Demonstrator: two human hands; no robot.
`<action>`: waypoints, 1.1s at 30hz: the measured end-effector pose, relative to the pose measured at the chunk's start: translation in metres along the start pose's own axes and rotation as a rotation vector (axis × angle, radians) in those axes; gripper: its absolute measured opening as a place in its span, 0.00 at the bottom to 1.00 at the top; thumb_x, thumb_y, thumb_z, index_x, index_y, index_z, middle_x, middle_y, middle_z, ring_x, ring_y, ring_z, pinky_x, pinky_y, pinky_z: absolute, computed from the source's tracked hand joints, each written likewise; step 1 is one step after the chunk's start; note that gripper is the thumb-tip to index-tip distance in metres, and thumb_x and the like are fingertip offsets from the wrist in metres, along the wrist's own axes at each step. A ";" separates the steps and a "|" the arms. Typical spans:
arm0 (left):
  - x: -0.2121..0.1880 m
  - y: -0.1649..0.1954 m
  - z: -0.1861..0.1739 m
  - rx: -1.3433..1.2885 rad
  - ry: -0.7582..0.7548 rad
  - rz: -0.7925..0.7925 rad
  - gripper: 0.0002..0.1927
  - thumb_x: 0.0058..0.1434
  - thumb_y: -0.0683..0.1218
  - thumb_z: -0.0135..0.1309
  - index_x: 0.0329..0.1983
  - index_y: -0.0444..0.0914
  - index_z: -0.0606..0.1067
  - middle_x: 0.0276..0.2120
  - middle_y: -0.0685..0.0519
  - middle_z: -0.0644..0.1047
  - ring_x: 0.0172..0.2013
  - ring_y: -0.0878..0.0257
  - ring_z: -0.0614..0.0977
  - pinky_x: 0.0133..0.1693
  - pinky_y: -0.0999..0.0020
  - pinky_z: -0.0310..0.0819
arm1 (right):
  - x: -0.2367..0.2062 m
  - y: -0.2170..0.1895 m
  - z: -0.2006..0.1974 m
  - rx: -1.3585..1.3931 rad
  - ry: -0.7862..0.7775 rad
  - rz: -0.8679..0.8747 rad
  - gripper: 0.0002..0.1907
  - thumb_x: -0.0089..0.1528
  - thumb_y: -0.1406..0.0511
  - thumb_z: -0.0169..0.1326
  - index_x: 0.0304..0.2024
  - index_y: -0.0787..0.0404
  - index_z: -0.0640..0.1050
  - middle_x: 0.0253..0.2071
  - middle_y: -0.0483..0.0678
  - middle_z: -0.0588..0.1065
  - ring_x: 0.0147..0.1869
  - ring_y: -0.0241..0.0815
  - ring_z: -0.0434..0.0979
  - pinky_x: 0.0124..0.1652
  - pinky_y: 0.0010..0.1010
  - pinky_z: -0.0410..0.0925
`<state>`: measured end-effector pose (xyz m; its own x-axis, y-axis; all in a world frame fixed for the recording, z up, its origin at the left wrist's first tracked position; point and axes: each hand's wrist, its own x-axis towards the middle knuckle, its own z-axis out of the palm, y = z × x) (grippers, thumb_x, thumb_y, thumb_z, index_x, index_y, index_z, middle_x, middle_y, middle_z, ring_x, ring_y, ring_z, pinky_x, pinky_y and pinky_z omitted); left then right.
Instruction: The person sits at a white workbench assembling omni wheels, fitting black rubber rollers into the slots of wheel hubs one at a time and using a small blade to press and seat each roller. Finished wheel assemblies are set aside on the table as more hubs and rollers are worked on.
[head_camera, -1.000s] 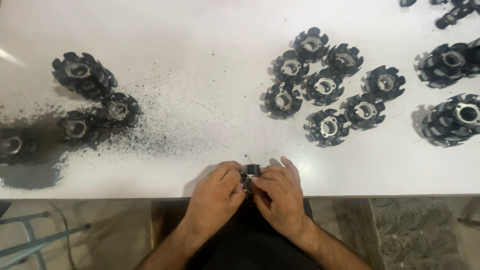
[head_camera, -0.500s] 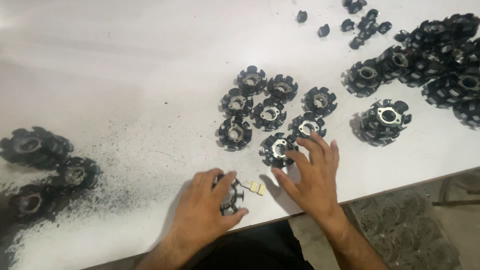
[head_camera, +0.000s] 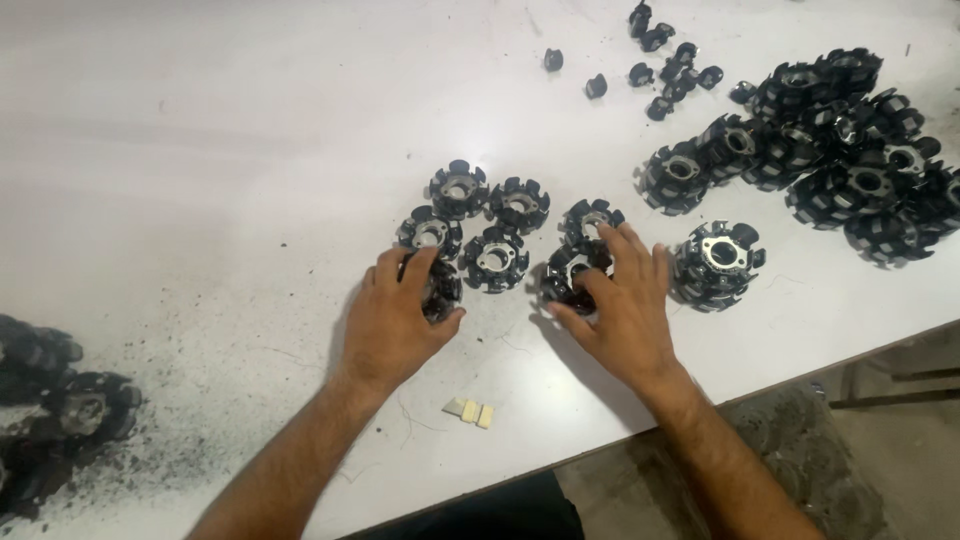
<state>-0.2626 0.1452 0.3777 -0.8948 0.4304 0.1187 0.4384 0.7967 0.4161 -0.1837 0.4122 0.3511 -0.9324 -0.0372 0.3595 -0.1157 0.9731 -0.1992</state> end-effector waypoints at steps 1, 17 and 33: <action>0.008 -0.002 -0.002 0.004 0.070 0.024 0.42 0.51 0.57 0.68 0.66 0.39 0.64 0.59 0.38 0.65 0.56 0.46 0.72 0.51 0.52 0.75 | 0.003 0.004 0.003 0.004 -0.006 -0.007 0.25 0.51 0.49 0.69 0.33 0.63 0.80 0.69 0.63 0.57 0.76 0.67 0.50 0.67 0.73 0.40; 0.034 0.007 -0.025 0.104 -0.111 -0.015 0.39 0.56 0.56 0.65 0.68 0.41 0.63 0.59 0.43 0.66 0.55 0.51 0.74 0.53 0.54 0.74 | 0.081 -0.028 0.003 0.102 -0.098 -0.097 0.20 0.51 0.54 0.71 0.30 0.62 0.80 0.73 0.58 0.54 0.79 0.62 0.44 0.69 0.74 0.34; 0.072 0.014 -0.071 0.013 -0.143 0.010 0.31 0.74 0.62 0.46 0.73 0.41 0.62 0.72 0.41 0.59 0.68 0.46 0.66 0.66 0.47 0.61 | 0.085 0.068 -0.012 0.113 -0.338 0.225 0.32 0.56 0.52 0.66 0.57 0.62 0.75 0.72 0.61 0.57 0.73 0.64 0.54 0.65 0.56 0.55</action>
<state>-0.3270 0.1578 0.4560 -0.8695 0.4939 -0.0075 0.4493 0.7971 0.4034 -0.2668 0.4776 0.3789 -0.9964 0.0823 -0.0199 0.0841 0.9353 -0.3436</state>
